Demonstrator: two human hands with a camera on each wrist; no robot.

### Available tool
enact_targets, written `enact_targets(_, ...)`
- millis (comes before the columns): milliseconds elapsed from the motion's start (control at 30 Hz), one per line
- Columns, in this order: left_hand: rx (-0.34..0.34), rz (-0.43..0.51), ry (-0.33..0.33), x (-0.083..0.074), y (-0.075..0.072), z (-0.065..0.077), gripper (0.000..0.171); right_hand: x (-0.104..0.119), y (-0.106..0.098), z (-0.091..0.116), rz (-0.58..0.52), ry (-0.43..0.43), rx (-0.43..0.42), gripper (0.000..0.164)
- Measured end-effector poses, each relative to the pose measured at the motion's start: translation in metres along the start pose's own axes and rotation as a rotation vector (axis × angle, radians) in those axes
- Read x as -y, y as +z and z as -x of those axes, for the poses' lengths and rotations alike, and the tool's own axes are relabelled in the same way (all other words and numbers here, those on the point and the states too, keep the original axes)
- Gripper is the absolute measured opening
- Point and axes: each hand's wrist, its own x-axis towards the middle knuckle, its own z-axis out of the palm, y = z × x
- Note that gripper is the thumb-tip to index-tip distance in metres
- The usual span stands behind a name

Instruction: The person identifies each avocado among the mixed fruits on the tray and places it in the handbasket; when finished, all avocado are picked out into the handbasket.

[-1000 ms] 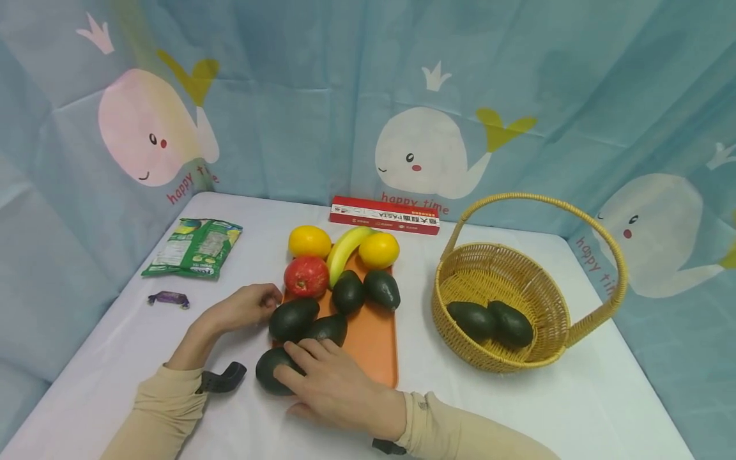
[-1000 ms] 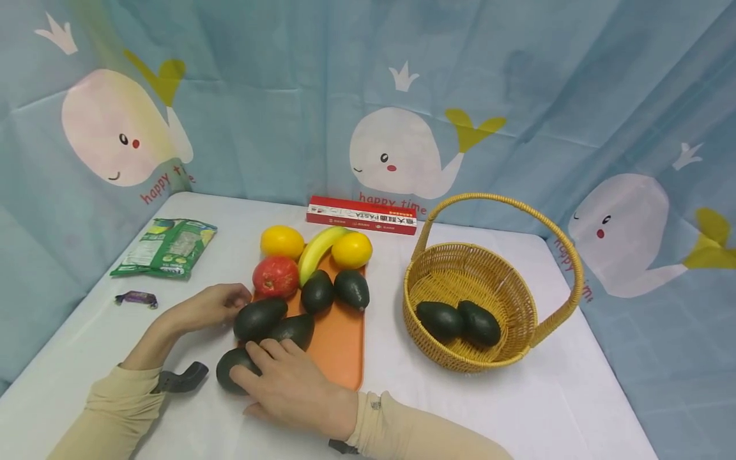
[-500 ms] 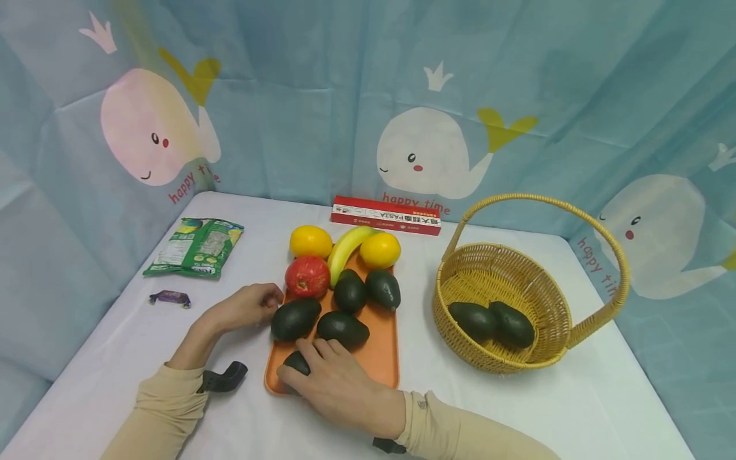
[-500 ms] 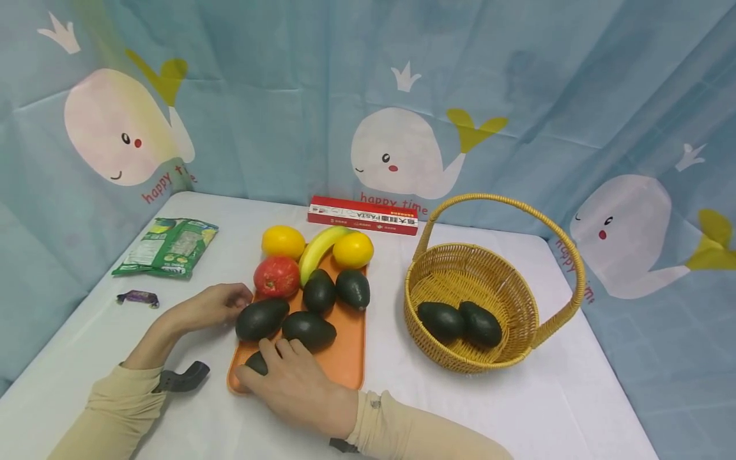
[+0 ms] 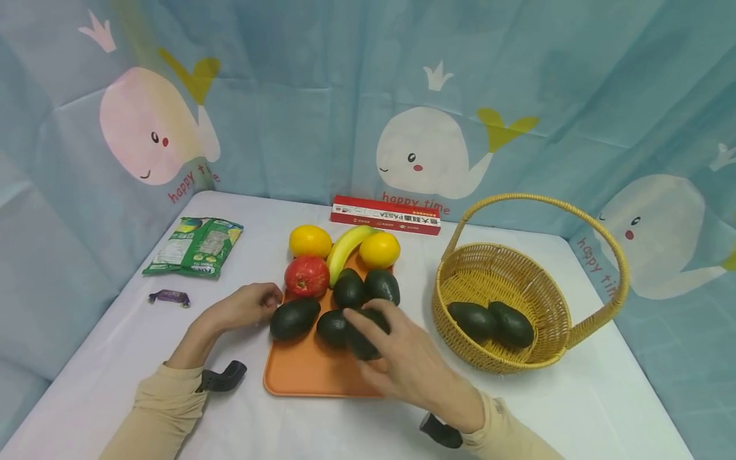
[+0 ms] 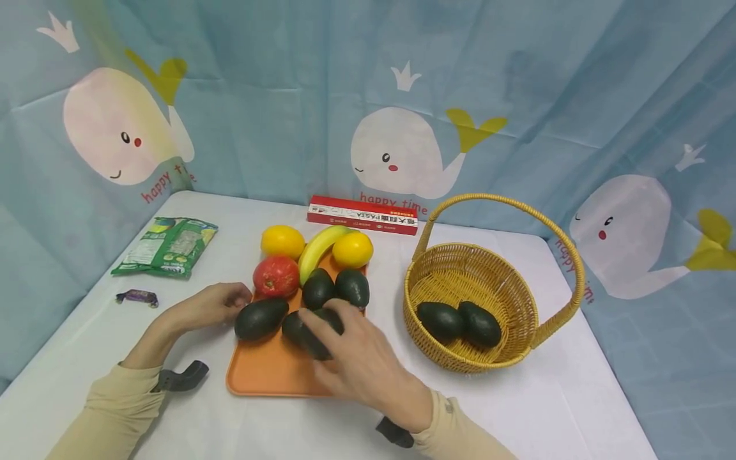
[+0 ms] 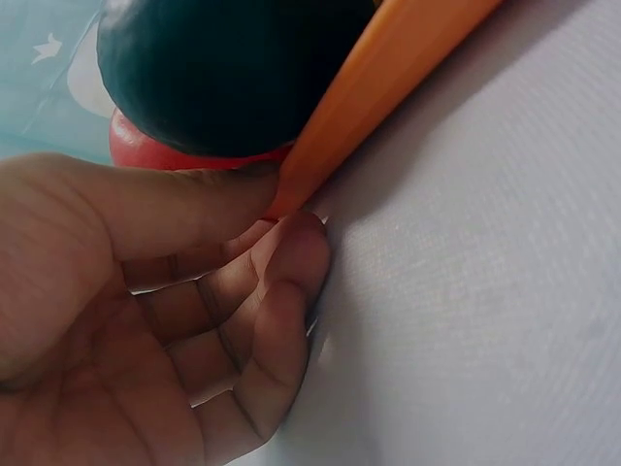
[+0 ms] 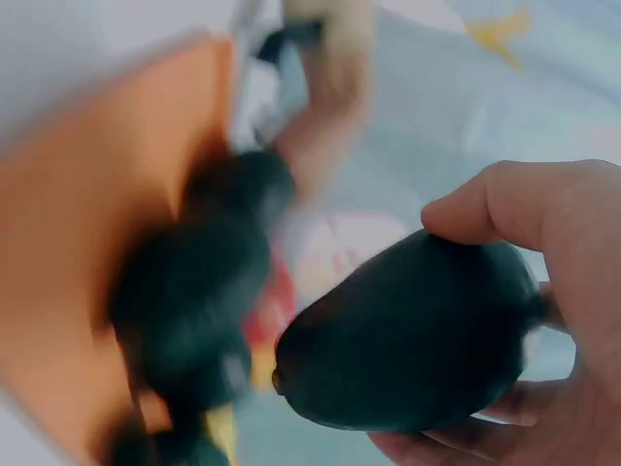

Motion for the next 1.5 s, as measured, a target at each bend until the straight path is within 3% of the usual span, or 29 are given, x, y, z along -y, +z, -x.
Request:
enact_targets(167,0.002,-0.013,0.003,-0.003,-0.003,-0.001,0.021,-0.036,-0.036,0.027,0.066,0.156,-0.111,0.076)
enact_targets(367,0.009,-0.004,0.007,-0.004,-0.006,-0.001,0.022,-0.073,-0.065,0.068,0.131,0.317,-0.187,0.07)
enact_targets(600,0.006,0.013,0.0,-0.003,-0.008,0.001,0.022,-0.097,-0.079,0.097,0.148,0.473,-0.081,0.066)
enact_targets(867,0.016,0.035,-0.022,0.0,-0.006,0.001,0.023,-0.116,-0.075,0.103,0.112,0.594,0.175,0.068)
enact_targets(1000,0.019,0.044,-0.017,-0.001,-0.003,0.001,0.023,-0.125,-0.068,0.104,0.138,0.644,0.237,0.066)
enact_targets(1267,0.026,0.045,-0.031,-0.003,-0.001,0.002,0.023,-0.131,-0.059,0.102,0.191,0.68,0.214,0.046)
enact_targets(1500,0.019,0.049,-0.017,-0.003,-0.001,0.002,0.022,-0.127,-0.06,0.098,0.221,0.622,0.121,0.045)
